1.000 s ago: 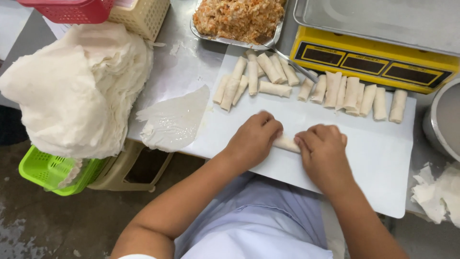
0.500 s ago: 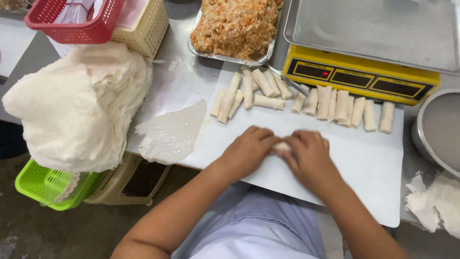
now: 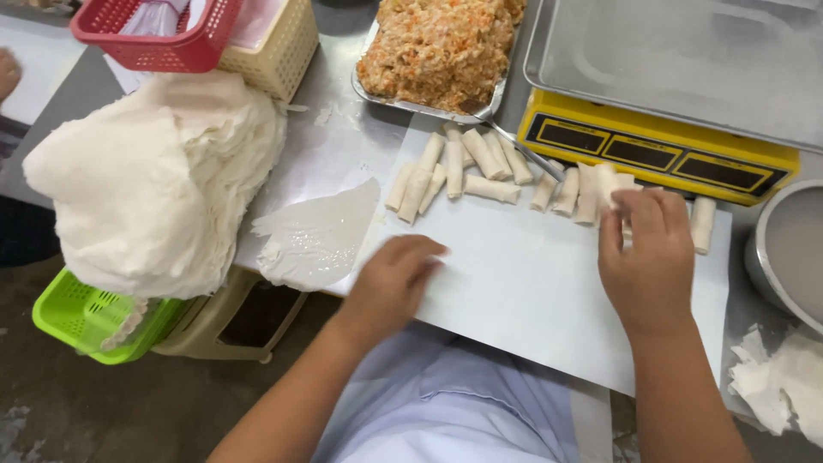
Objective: Preparing spring rolls by placing filling on wrappers, rolling them, and then packing the finished rolls into plastic bags.
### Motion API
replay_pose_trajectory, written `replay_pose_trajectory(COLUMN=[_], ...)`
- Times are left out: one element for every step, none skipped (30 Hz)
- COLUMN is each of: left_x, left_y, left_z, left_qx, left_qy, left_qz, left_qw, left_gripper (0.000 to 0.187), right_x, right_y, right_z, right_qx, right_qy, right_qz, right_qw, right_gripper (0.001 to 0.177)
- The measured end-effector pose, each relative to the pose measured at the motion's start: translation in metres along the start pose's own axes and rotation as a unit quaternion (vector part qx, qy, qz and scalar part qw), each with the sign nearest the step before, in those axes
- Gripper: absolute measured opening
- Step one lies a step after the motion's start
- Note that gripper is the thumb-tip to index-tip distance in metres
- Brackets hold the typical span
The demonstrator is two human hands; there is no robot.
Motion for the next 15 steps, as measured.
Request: replay_pose_trajectory(left_x=[-0.013,-0.028,-0.042,-0.049,-0.054,-0.060,-0.060,-0.060,-0.059,-0.060,-0.060,-0.060,-0.062,-0.062,-0.062], left_y=[0.000,0.000,0.001,0.005,0.008,0.014,0.014,0.012,0.011,0.005,0.000,-0.006,-0.019,-0.028,-0.036], left_z=[0.011,0.024,0.036,0.050,0.071,0.091,0.093,0.093,0.092,0.089,0.088,0.087,0.083,0.088,0.092], left_qx=[-0.002,-0.023,-0.044,-0.044,-0.113,-0.183,-0.185,-0.162,-0.139,-0.139,-0.167,-0.192,-0.192,-0.258,-0.323], left_qy=[-0.002,-0.115,-0.225,-0.225,-0.245,-0.264,-0.264,-0.269,-0.274,-0.274,-0.280,-0.286,-0.286,-0.279,-0.270], left_qz=[-0.003,-0.048,-0.091,-0.091,-0.069,-0.048,-0.049,-0.056,-0.062,-0.062,-0.042,-0.023,-0.023,0.031,0.085], left_qw=[1.000,0.992,0.969,0.969,0.961,0.946,0.945,0.948,0.950,0.950,0.944,0.938,0.939,0.924,0.903], left_gripper=[0.021,0.017,0.018,0.018,0.010,0.005,0.005,0.005,0.007,0.007,0.028,0.059,0.059,0.049,0.042], right_x=[0.003,0.017,0.031,0.034,0.036,0.040,0.043,0.036,0.030,0.024,0.021,0.019,0.022,0.028,0.034], right_y=[-0.019,-0.026,-0.022,-0.021,-0.020,-0.020,-0.003,-0.003,0.005,0.005,0.007,0.009,0.015,0.023,0.030], right_z=[0.011,0.000,-0.001,-0.001,0.000,0.001,-0.010,-0.009,0.001,0.013,0.021,0.029,0.033,0.039,0.045], right_qx=[-0.003,0.237,0.456,0.456,0.444,0.430,0.429,0.208,-0.030,-0.030,0.018,0.066,0.066,0.078,0.090], right_qy=[-0.003,-0.075,-0.145,-0.145,-0.146,-0.149,-0.149,-0.050,0.047,0.046,-0.012,-0.070,-0.070,-0.110,-0.151], right_qz=[0.000,0.102,0.204,0.204,0.212,0.221,0.223,0.167,0.103,0.104,0.132,0.158,0.158,0.180,0.201], right_qw=[1.000,0.963,0.854,0.854,0.858,0.863,0.863,0.962,0.993,0.993,0.991,0.983,0.983,0.974,0.964], right_gripper=[0.017,0.027,0.041,0.041,0.048,0.056,0.056,0.038,0.024,0.024,0.026,0.029,0.029,0.030,0.031])
Point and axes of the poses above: each hand's wrist, its own y-axis away from the middle knuckle, its own x-axis out of the palm, z = x × y, the point moved 5 cm from there along -y, towards the middle knuckle, and after that the axes turned 8 degrees about -x, right-handed, at the moved point
